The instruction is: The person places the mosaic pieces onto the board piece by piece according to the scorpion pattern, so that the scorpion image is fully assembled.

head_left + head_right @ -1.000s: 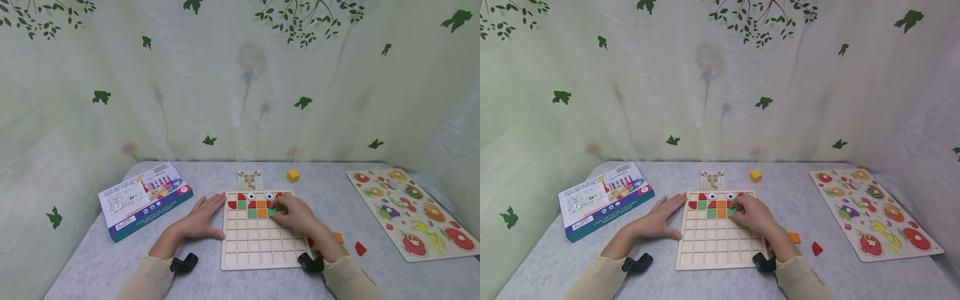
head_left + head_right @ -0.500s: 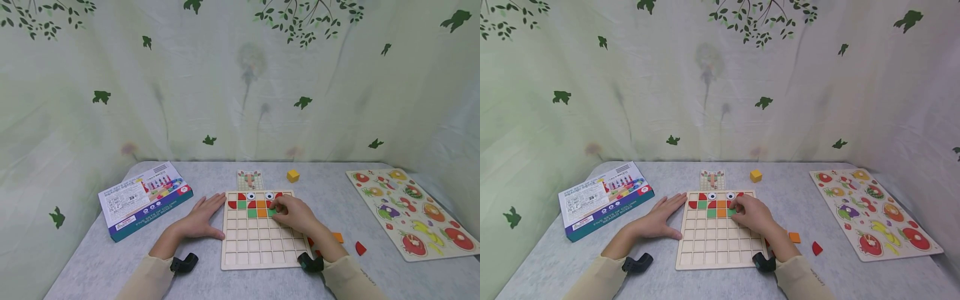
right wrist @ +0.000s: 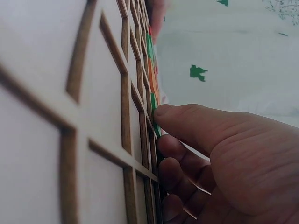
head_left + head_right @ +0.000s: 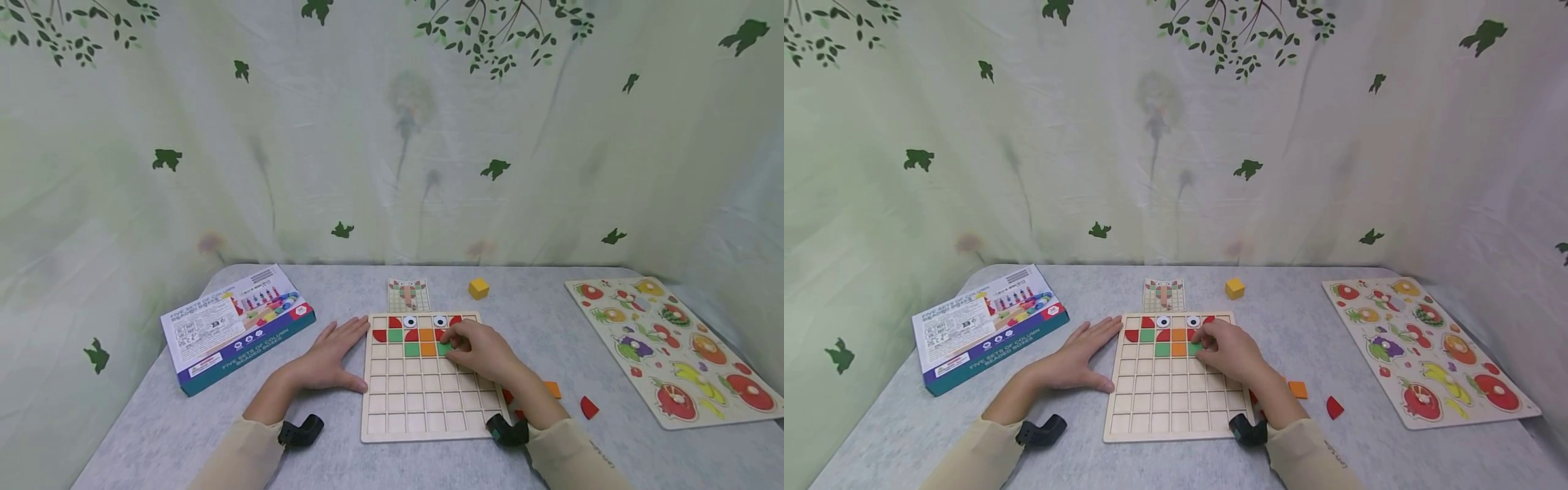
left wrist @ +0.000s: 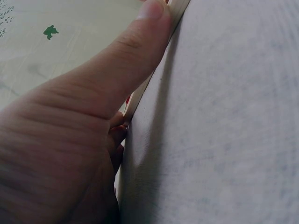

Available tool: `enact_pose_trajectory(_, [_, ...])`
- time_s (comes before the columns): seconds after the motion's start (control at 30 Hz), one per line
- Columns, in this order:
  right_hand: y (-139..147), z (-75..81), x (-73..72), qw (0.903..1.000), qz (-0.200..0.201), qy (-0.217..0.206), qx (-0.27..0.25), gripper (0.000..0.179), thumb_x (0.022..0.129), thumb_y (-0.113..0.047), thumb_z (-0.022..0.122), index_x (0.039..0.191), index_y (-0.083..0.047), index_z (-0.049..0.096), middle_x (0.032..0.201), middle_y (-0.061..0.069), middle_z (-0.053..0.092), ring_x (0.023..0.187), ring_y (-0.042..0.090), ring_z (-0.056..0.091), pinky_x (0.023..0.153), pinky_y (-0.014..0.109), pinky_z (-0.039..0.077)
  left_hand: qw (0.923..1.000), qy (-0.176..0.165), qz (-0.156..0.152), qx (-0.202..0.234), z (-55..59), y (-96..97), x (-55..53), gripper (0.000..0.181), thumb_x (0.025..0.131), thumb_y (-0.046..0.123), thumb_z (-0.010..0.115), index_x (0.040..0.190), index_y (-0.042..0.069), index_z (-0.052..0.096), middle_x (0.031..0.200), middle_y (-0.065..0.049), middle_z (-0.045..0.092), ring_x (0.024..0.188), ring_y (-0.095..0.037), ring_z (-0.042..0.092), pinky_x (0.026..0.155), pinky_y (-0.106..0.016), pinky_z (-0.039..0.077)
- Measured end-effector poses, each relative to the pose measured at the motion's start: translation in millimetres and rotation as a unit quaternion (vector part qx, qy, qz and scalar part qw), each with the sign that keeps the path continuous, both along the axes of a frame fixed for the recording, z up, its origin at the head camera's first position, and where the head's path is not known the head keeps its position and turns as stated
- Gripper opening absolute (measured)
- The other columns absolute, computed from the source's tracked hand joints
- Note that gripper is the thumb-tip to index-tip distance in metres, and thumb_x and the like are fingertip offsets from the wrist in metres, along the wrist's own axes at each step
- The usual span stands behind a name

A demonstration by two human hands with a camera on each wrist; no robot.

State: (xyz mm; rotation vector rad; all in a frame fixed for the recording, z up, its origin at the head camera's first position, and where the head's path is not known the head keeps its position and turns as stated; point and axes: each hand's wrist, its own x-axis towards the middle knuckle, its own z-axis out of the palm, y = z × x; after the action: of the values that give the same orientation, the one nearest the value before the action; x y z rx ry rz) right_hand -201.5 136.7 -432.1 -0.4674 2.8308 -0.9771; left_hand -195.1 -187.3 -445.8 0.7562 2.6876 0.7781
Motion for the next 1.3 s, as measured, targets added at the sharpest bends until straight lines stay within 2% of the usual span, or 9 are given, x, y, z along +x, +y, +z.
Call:
enact_pose_trajectory(0.27, [2.4, 2.9, 1.0, 0.9997, 0.006, -0.021, -0.014, 0.009, 0.088, -0.016, 0.077, 0.094, -0.021, 0.072, 0.095, -0.006, 0.064, 0.084, 0.011, 0.055, 0.077, 0.026, 0.049, 1.0000, -0.004, 0.004, -0.007, 0.2, -1.0, -0.7, 0.117, 0.074, 0.058, 0.081, 0.161, 0.010, 0.019, 0.169, -0.006, 0.016, 0.158, -0.030, 0.008, 0.126, -0.057, -0.002])
enact_pose_trajectory(0.4, [5.6, 5.4, 0.7, 0.9991, 0.022, -0.029, -0.022, 0.009, 0.089, -0.015, 0.075, 0.096, -0.020, 0.072, 0.097, -0.006, 0.065, 0.087, 0.012, 0.056, 0.078, 0.027, 0.050, 0.9999, -0.010, 0.007, -0.010, 0.4, -0.8, -0.4, 0.118, 0.074, 0.060, 0.081, 0.161, 0.013, 0.018, 0.170, -0.003, 0.014, 0.158, -0.027, 0.006, 0.127, -0.055, -0.004])
enact_pose_trajectory(0.67, [14.6, 19.5, -1.3, 0.9994, 0.030, -0.013, -0.014, 0.010, 0.092, -0.015, 0.071, 0.102, -0.018, 0.072, 0.096, -0.004, 0.064, 0.084, 0.014, 0.054, 0.076, 0.029, 0.048, 0.9999, -0.008, 0.007, -0.006, 1.4, -0.7, -0.2, 0.117, 0.074, 0.058, 0.081, 0.161, 0.011, 0.019, 0.170, -0.005, 0.016, 0.158, -0.029, 0.007, 0.126, -0.056, -0.003])
enact_pose_trajectory(0.9, [37.7, 32.4, 4.1, 0.9995, 0.014, -0.026, -0.011, 0.014, 0.095, -0.017, 0.068, 0.108, -0.015, 0.070, 0.101, 0.000, 0.065, 0.089, 0.017, 0.057, 0.074, 0.029, 0.051, 0.9999, -0.008, 0.004, -0.011, 0.6, -1.2, -1.4, 0.116, 0.075, 0.059, 0.081, 0.161, 0.011, 0.019, 0.170, -0.005, 0.015, 0.158, -0.029, 0.007, 0.126, -0.056, -0.003])
enact_pose_trajectory(1.07, [61.7, 35.6, 7.9, 0.9998, 0.004, -0.020, 0.000, 0.017, 0.094, -0.018, 0.069, 0.111, -0.016, 0.069, 0.106, 0.000, 0.066, 0.092, 0.017, 0.057, 0.076, 0.027, 0.052, 0.9998, -0.009, 0.003, -0.015, 0.5, -0.4, -1.5, 0.116, 0.075, 0.060, 0.080, 0.161, 0.011, 0.019, 0.170, -0.005, 0.015, 0.158, -0.029, 0.007, 0.126, -0.057, -0.003])
enact_pose_trajectory(1.3, [92.1, 30.6, 13.6, 0.9995, 0.027, -0.015, 0.002, 0.028, 0.091, -0.021, 0.074, 0.117, -0.019, 0.067, 0.116, -0.001, 0.067, 0.102, 0.016, 0.059, 0.090, 0.035, 0.052, 0.9999, -0.004, 0.001, -0.011, 2.2, -0.3, -0.7, 0.115, 0.075, 0.059, 0.080, 0.160, 0.010, 0.021, 0.169, -0.006, 0.017, 0.158, -0.030, 0.008, 0.126, -0.059, -0.003])
